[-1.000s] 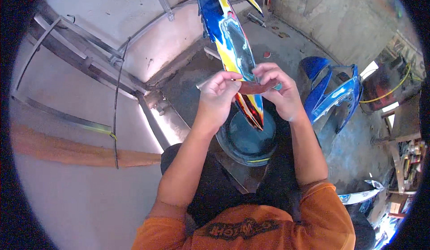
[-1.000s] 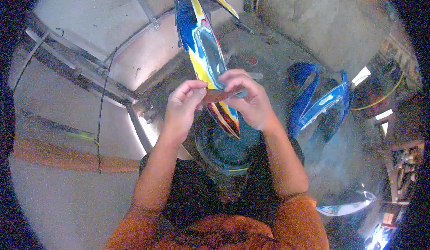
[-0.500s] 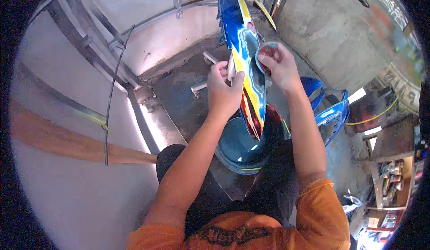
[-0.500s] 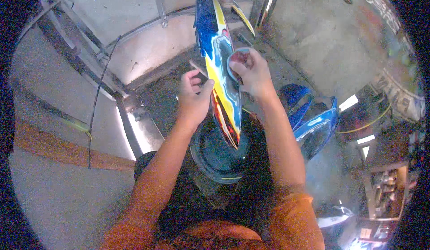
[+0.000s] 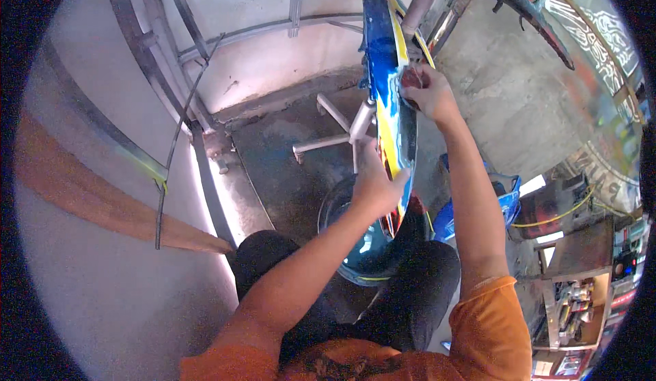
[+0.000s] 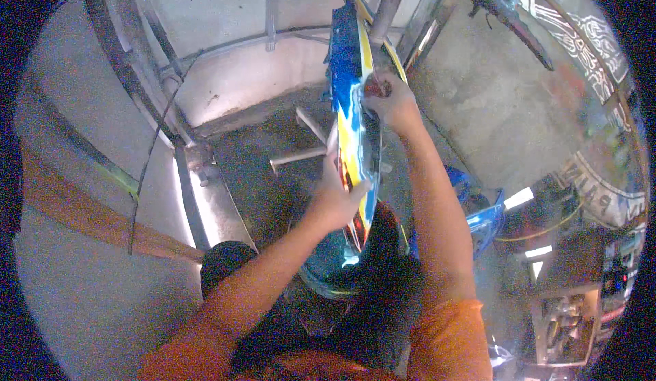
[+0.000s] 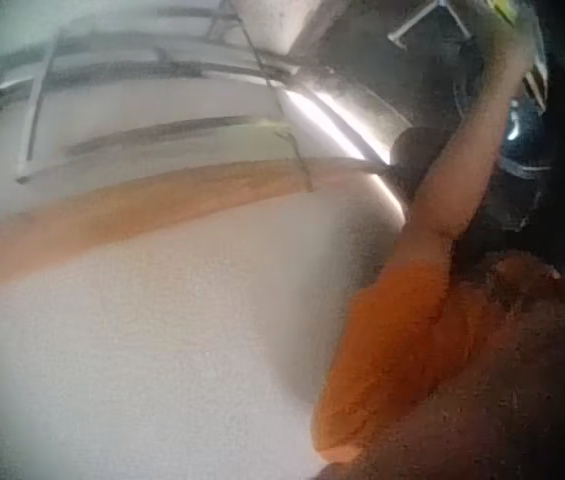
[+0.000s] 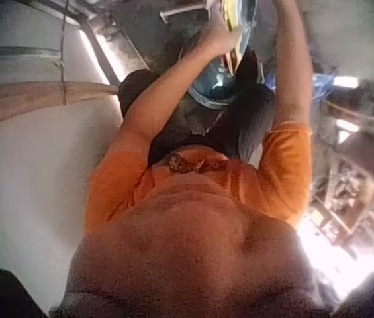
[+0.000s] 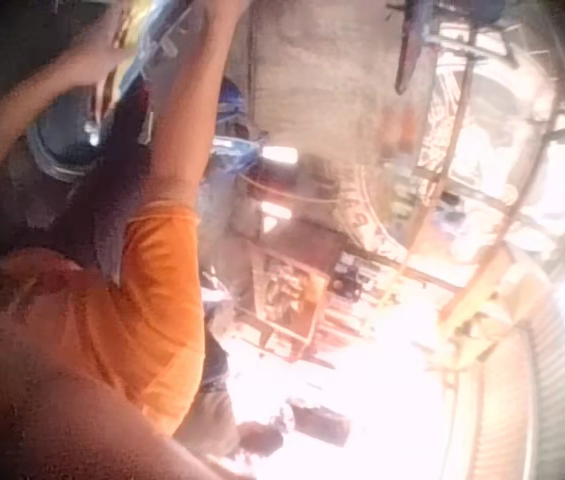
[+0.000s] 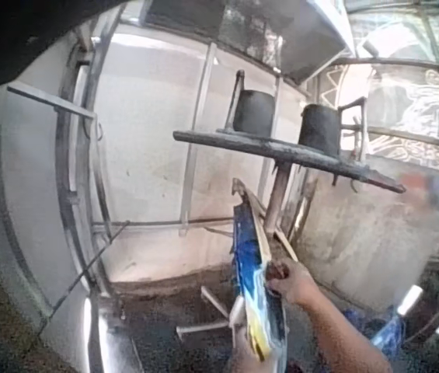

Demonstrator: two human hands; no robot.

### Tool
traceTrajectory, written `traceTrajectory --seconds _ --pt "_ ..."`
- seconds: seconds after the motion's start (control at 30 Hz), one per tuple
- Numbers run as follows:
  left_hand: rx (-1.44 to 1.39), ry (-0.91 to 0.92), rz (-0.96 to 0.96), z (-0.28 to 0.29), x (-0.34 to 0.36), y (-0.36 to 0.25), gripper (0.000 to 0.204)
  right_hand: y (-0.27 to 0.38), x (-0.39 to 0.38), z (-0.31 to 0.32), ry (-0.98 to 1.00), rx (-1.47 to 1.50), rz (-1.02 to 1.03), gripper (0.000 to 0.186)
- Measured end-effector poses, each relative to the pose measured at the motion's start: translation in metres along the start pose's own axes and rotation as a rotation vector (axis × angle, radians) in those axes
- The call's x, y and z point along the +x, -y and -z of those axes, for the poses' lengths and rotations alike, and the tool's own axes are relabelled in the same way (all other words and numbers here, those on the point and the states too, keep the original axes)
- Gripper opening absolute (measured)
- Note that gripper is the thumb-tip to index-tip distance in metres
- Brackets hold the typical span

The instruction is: The person wet-sands a colorful motorcycle fairing with a piece of red sandpaper, repeatedly dipping the sandpaper into a bucket of blue water.

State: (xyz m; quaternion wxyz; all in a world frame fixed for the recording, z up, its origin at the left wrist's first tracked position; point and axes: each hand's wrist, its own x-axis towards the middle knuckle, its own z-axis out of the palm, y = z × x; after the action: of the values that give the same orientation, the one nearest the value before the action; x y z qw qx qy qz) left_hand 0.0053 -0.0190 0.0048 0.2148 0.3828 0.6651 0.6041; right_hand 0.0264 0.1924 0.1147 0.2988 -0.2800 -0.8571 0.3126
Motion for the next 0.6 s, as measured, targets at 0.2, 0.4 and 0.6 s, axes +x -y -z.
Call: traceTrajectory --seconds 0.2,0.4,0.6 --pt "0.049 0.073 0.035 0.001 -0.003 -0.006 0.093 -0.006 -0.001 -0.005 -0.066 0.219 -0.157 0.04" --pt "0.103 0.085 0.038 0.006 -0.005 0.001 0.1 -0.009 -0.017 -0.013 -0.089 0.253 -0.231 0.056" --pt "0.11 0.13 -0.052 0.004 -0.011 -0.004 0.108 -0.027 -0.054 -0.031 -0.3 0.074 -0.207 0.052"
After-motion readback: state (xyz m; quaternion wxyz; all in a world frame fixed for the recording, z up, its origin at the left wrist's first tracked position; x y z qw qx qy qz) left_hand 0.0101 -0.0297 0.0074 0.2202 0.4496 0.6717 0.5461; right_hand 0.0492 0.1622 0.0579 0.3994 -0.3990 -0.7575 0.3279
